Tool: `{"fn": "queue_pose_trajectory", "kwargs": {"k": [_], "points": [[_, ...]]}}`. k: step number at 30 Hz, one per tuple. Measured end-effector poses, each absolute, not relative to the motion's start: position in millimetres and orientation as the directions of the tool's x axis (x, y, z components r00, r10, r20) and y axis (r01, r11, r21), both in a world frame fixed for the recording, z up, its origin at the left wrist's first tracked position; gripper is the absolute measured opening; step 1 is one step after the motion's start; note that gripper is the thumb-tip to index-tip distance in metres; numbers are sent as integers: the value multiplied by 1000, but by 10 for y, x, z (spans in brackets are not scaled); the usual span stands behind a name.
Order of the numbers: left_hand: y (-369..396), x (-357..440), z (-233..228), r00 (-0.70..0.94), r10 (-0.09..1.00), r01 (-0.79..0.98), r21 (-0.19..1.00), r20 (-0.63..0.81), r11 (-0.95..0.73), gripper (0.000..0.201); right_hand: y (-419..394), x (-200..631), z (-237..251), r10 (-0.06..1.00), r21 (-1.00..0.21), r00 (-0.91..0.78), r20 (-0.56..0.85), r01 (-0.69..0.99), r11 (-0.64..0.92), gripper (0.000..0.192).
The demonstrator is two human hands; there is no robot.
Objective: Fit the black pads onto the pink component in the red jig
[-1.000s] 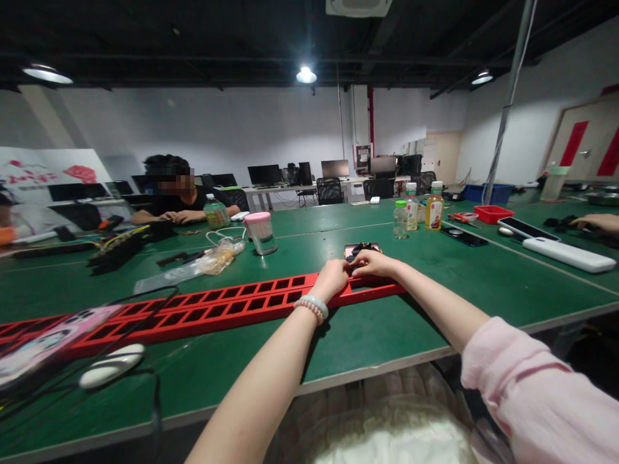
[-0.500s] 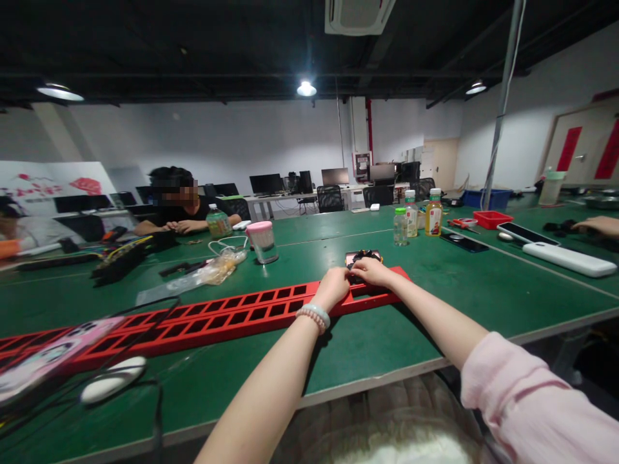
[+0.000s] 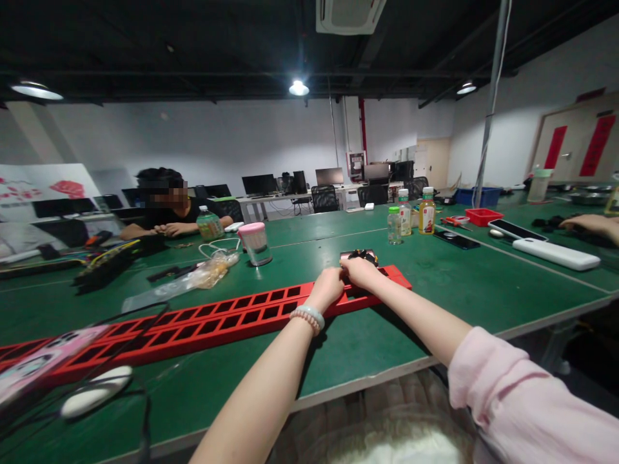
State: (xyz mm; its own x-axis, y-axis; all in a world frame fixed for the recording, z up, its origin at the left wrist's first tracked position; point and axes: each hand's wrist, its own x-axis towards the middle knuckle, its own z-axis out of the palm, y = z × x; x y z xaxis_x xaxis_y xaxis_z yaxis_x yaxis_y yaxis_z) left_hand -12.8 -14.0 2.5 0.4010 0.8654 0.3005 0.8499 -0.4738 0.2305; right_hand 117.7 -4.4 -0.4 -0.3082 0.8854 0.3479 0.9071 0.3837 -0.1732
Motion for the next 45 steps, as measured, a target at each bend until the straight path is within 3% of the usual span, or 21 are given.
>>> {"fn": "queue_pose_trajectory", "kwargs": {"k": [20, 27, 33, 39, 45], "points": [[-168, -124, 53, 405, 863, 858, 200, 302, -473, 32, -95, 1302, -13, 879, -201, -305, 365, 897, 394, 20], [-187, -124, 82, 400, 873, 860, 215, 280, -463, 32, 1, 1550, 37, 894, -239, -89, 438, 948, 211, 30], [-208, -120, 100, 383, 883, 869, 220, 271, -444, 32, 159, 1785, -31, 912, -290, 46, 408, 954, 82, 28], [-212, -117, 107, 398, 874, 865, 205, 277, -459, 31, 188, 1743, -70, 915, -305, -21, 404, 939, 156, 36], [-213, -108, 110, 393, 877, 872, 191, 276, -451, 32, 191, 1671, -103, 927, -330, -64, 369, 924, 195, 29]]}}
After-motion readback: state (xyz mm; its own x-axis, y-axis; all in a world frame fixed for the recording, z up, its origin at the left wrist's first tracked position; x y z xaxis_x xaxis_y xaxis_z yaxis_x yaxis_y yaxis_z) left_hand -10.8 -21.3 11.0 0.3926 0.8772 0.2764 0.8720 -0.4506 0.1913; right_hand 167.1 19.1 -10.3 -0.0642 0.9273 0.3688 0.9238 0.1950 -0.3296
